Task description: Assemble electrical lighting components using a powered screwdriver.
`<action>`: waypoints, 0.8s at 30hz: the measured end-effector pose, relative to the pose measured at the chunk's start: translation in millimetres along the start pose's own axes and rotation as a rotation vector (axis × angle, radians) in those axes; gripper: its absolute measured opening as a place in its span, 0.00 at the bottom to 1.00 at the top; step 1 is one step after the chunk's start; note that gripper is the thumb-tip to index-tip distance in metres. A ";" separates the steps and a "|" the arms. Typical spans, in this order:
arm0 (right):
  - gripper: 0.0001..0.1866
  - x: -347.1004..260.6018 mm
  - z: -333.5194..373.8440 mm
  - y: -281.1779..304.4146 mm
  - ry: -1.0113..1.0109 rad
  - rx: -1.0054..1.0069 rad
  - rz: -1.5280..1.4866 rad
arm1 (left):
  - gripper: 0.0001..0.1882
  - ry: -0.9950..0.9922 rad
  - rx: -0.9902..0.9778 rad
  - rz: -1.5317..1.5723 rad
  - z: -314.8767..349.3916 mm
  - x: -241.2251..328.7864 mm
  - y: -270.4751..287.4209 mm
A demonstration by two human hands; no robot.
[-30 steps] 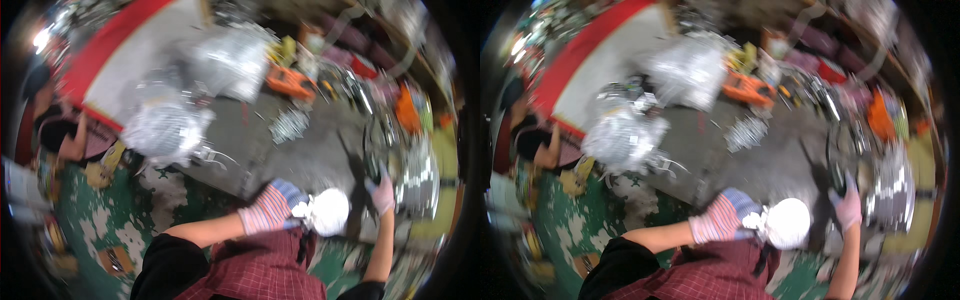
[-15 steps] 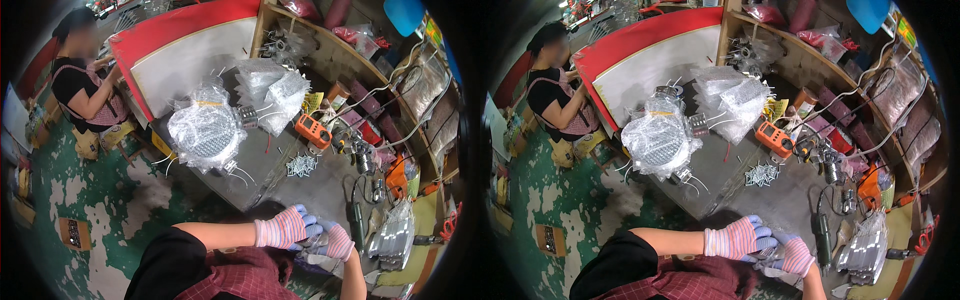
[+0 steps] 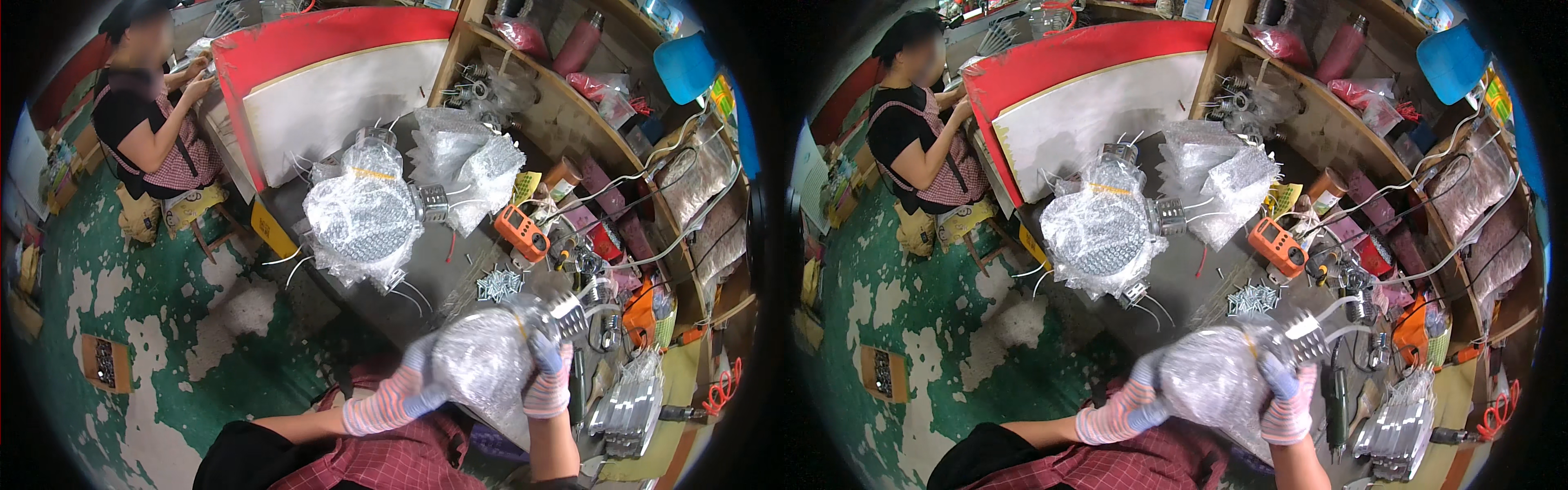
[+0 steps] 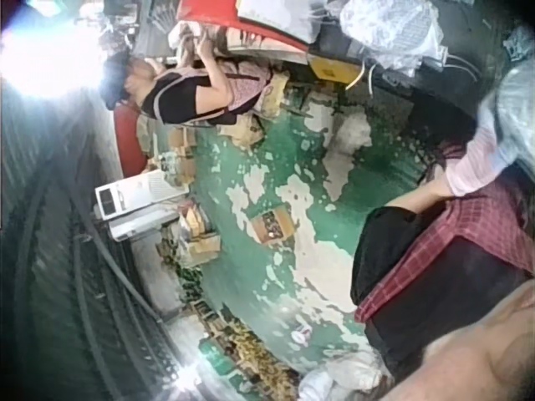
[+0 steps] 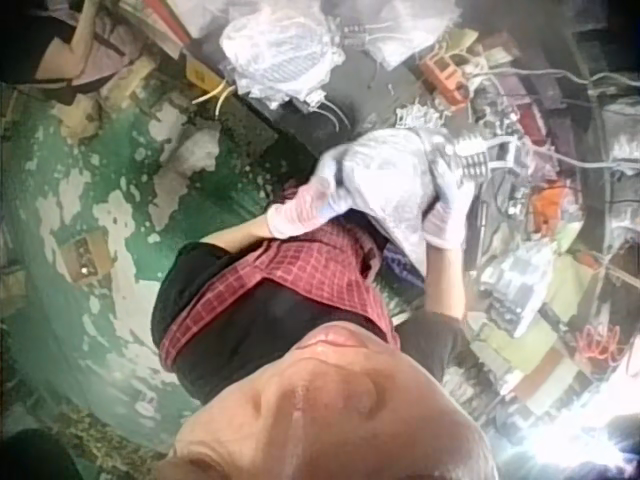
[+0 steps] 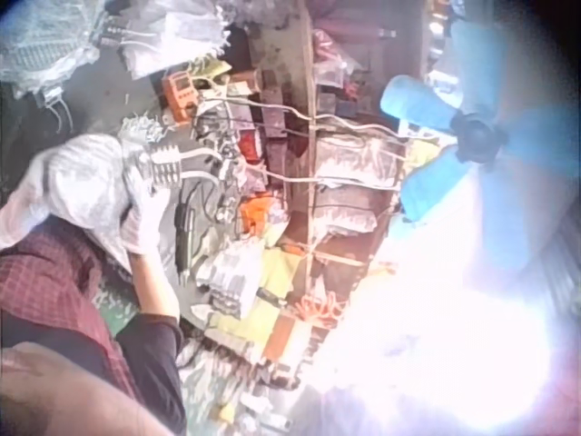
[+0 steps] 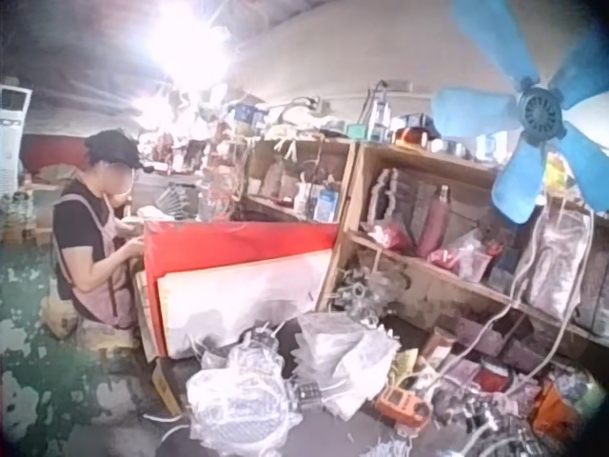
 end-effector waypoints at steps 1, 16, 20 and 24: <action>0.33 1.7 -3.4 -17.4 -0.013 -0.081 -0.001 | 0.42 0.064 0.059 -0.111 -0.8 12.4 11.9; 0.28 31.5 -59.8 -137.4 -0.402 -0.446 -0.282 | 0.16 -0.127 0.270 -0.347 -122.9 165.2 153.7; 0.28 31.5 -67.9 -154.7 -0.364 -0.557 -0.185 | 0.13 -0.070 0.292 -0.593 -157.0 172.3 198.4; 0.30 30.7 -75.4 -165.0 -0.252 -0.680 -0.016 | 0.15 0.031 0.355 -0.812 -178.8 169.3 222.9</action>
Point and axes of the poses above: each hand's wrist, its own z-axis away from the middle knuckle, its own y-axis out of the back of the hand, x = y × z, the point moved 5 cm from there along -z, towards the middle knuckle, and after that the axes turned 1 degree about -z, right-handed, at the moved point
